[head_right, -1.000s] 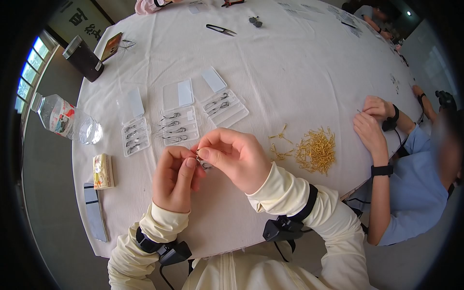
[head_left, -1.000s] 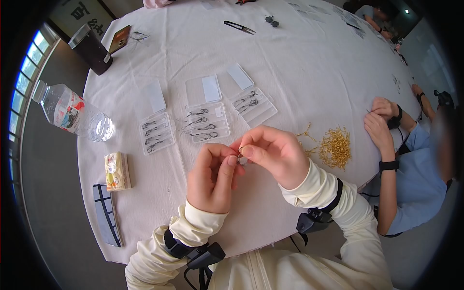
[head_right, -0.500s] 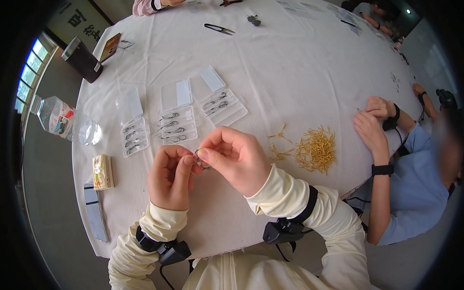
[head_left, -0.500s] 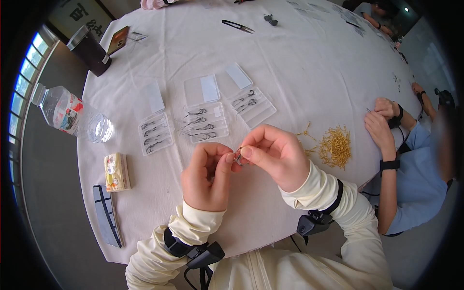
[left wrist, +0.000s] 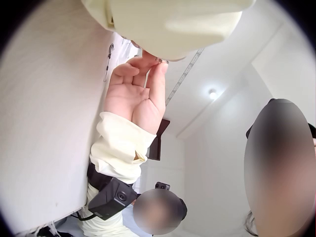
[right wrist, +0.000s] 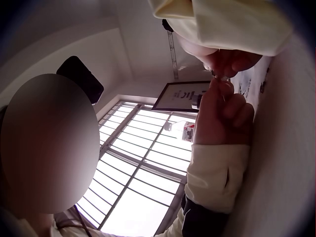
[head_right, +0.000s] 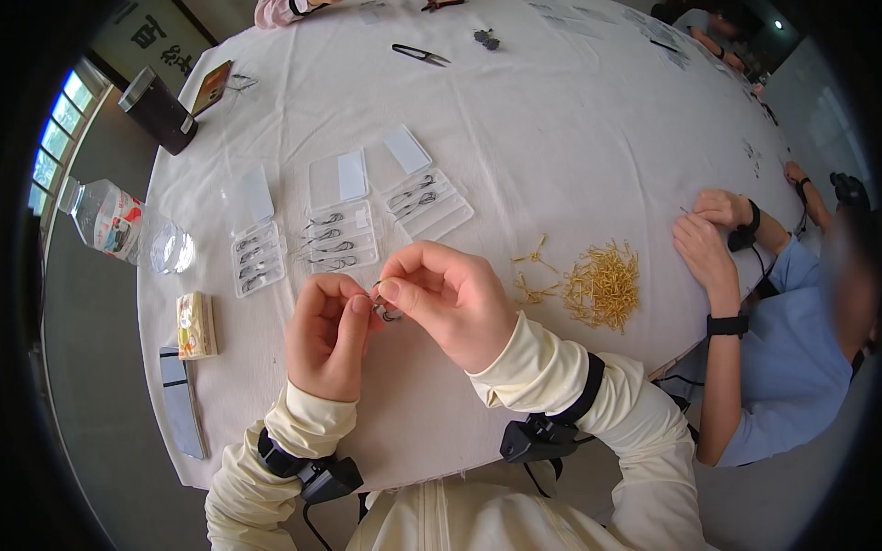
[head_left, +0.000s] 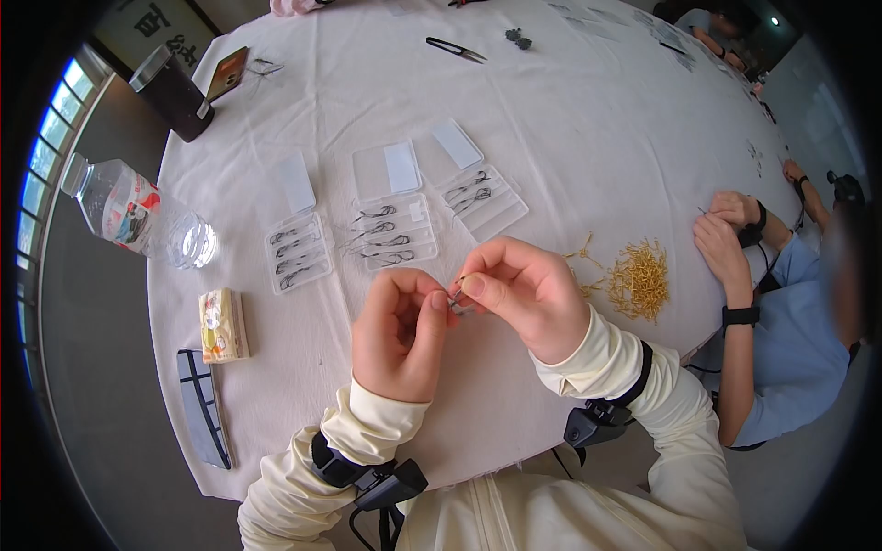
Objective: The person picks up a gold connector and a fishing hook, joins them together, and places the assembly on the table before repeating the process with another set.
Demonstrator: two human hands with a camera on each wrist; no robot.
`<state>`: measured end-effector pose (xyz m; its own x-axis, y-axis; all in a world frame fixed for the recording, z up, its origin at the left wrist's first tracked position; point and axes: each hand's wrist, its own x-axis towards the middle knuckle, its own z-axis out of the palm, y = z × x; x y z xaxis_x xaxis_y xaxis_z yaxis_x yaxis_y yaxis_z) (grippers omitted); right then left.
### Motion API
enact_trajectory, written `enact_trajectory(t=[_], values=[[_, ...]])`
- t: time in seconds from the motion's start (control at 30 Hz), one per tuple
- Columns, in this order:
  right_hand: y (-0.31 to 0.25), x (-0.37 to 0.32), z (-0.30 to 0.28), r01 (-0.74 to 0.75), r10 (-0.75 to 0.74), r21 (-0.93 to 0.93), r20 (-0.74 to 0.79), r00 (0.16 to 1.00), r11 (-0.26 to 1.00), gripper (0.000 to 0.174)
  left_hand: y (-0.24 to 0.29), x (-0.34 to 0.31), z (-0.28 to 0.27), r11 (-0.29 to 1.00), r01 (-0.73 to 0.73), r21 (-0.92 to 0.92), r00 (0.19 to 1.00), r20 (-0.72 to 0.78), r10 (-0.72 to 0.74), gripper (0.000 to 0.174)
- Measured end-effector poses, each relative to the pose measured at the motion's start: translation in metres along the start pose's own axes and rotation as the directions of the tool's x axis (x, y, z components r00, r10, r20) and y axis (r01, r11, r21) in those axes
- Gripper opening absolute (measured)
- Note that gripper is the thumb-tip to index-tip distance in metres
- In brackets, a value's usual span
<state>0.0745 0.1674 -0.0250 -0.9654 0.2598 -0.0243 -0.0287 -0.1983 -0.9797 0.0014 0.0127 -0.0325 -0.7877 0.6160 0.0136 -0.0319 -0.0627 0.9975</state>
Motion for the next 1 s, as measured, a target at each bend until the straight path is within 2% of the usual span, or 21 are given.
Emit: enact_trajectory(t=[0.2, 0.27, 0.6, 0.67, 0.7, 0.77, 0.8, 0.87, 0.9, 0.97, 1.0], values=[[0.0027, -0.0003, 0.0010, -0.003, 0.003, 0.001, -0.041, 0.999, 1.000, 0.013, -0.0015, -0.0011, -0.0021, 0.997, -0.007, 0.075, 0.999, 0.045, 0.004, 0.007], [0.0014, -0.0007, 0.0020, 0.035, -0.039, -0.073, -0.053, 0.998, 0.997, 0.014, -0.0018, -0.0015, -0.0017, 0.996, -0.001, 0.089, 0.998, 0.064, -0.005, 0.007], [0.0031, -0.0017, 0.0012, 0.047, -0.057, -0.113, -0.093, 0.994, 0.993, 0.013, 0.0023, -0.0016, -0.0012, 0.999, 0.032, -0.029, 0.998, 0.056, -0.030, 0.006], [0.0005, -0.0022, 0.0023, 0.143, -0.169, -0.258, -0.084, 0.982, 0.955, 0.010, 0.0018, -0.0014, -0.0023, 0.997, 0.044, -0.058, 0.996, 0.075, -0.040, 0.007], [0.0004, -0.0021, 0.0017, 0.143, -0.169, -0.258, -0.083, 0.982, 0.955, 0.010, 0.0014, -0.0009, -0.0029, 0.993, 0.062, -0.098, 0.994, 0.101, -0.052, 0.008], [-0.0004, -0.0014, -0.0004, 0.331, -0.381, -0.513, 0.008, 0.924, 0.792, 0.008, 0.0017, -0.0003, -0.0042, 0.987, 0.080, -0.138, 0.990, 0.126, -0.063, 0.010], [-0.0013, -0.0009, -0.0003, 0.331, -0.381, -0.513, 0.009, 0.925, 0.792, 0.008, 0.0028, -0.0002, -0.0050, 0.983, 0.107, -0.152, 0.987, 0.137, -0.086, 0.011], [-0.0036, 0.0001, 0.0003, 0.475, -0.562, -0.665, 0.100, 0.821, 0.575, 0.013, 0.0040, 0.0000, -0.0064, 0.977, 0.134, -0.165, 0.983, 0.148, -0.109, 0.012], [-0.0038, 0.0010, 0.0000, 0.476, -0.562, -0.665, 0.101, 0.821, 0.576, 0.013, 0.0043, 0.0001, -0.0073, 0.976, 0.138, -0.167, 0.982, 0.154, -0.112, 0.012], [-0.0044, 0.0027, -0.0012, 0.550, -0.643, -0.724, 0.193, 0.741, 0.416, 0.018, 0.0039, -0.0001, -0.0083, 0.975, 0.143, -0.169, 0.980, 0.159, -0.116, 0.013], [-0.0040, 0.0035, -0.0015, 0.550, -0.643, -0.724, 0.194, 0.741, 0.416, 0.018, 0.0032, -0.0001, -0.0086, 0.973, 0.144, -0.183, 0.980, 0.162, -0.115, 0.013]])
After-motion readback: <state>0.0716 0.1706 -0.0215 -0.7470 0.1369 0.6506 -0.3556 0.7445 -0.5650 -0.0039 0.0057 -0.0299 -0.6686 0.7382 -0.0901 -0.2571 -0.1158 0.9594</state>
